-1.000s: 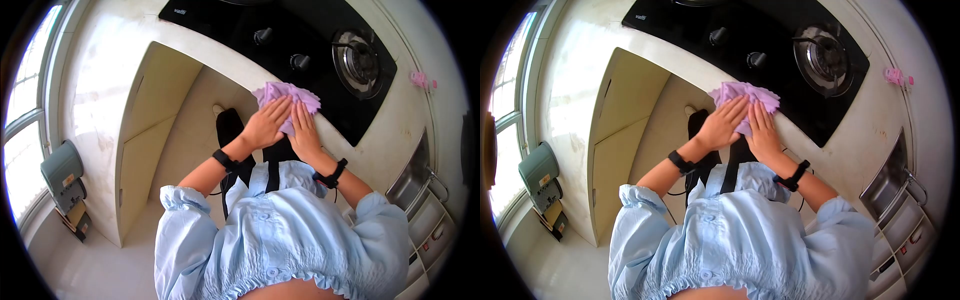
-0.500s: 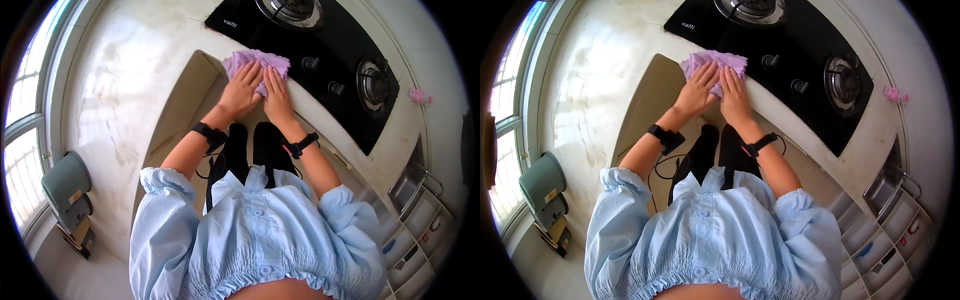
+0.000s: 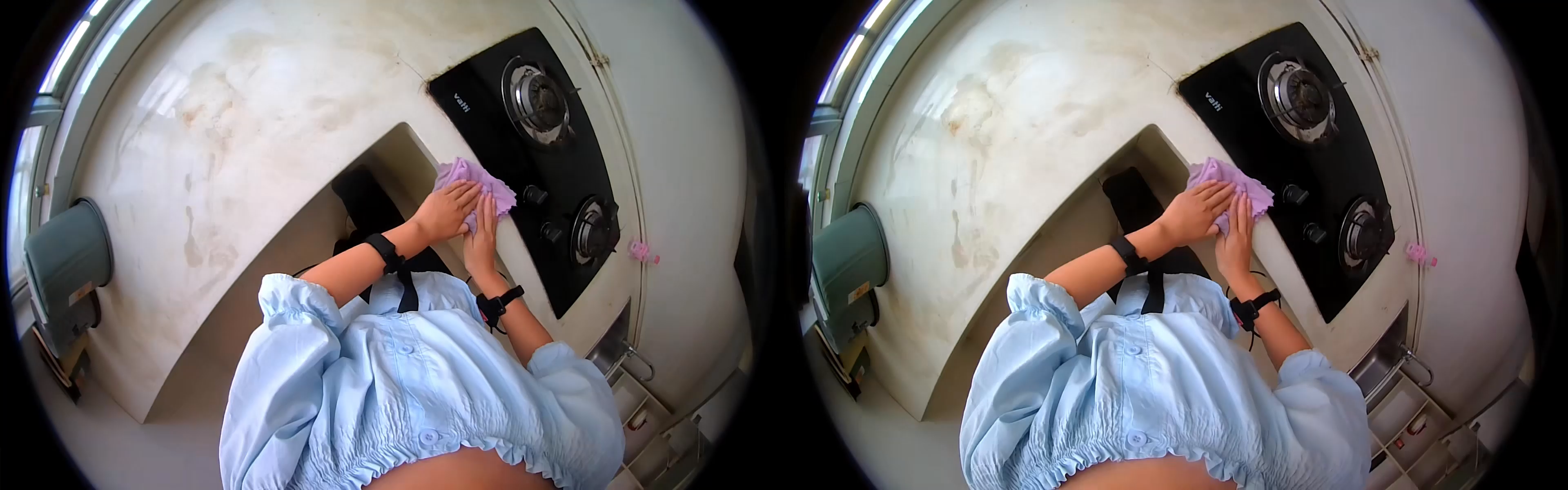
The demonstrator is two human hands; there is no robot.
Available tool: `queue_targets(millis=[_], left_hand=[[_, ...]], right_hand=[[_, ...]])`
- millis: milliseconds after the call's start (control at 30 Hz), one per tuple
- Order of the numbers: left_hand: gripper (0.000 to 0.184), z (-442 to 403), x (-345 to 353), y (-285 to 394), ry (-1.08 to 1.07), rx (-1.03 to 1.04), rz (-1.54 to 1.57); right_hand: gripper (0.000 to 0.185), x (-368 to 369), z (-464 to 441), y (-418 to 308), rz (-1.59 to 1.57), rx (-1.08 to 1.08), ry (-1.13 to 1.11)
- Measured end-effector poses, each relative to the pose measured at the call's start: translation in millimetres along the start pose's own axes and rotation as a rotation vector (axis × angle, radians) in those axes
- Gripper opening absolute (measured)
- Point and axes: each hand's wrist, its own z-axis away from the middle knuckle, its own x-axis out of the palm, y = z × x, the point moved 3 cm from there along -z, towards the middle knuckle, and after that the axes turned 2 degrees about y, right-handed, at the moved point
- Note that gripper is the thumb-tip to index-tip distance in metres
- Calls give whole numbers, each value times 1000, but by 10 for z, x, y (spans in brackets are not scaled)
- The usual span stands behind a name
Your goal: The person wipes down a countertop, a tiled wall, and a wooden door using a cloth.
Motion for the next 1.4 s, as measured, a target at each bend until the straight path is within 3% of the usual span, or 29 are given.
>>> queue_targets(millis=[300, 467, 600, 733, 800, 900, 1033, 1267, 1400], left_hand=[[55, 223, -1469, -1679, -9, -382, -331], [62, 1061, -1995, -2311, 185, -681, -283], [70, 1507, -2077, -2022, 124, -781, -350], [81, 1601, -1795, -1312, -35, -830, -262], [81, 1538, -1661, -1080, -1, -835, -78], [87, 1399, -1593, -1113, 53, -870, -99], [87, 1291, -1898, -1666, 42, -904, -179], [79, 1372, -2496, -3456, 216, -938, -535], [75, 1462, -2610, -3636, 178, -956, -474]], right_hand=[[64, 830, -1951, -1319, -199, -382, -102], [71, 1361, -2583, -2343, -68, -718, -194], [82, 1410, -2354, -2595, -74, -916, -361], [86, 963, -1914, -2362, -62, -937, -666], [83, 810, -1799, -2190, -35, -908, -765], [82, 797, -1983, -2163, -36, -936, -881], [86, 1075, -2516, -2425, 35, -1034, -767], [75, 2160, -3920, -3354, 116, -1189, -468], [73, 2227, -4056, -3488, 127, -1154, -518]])
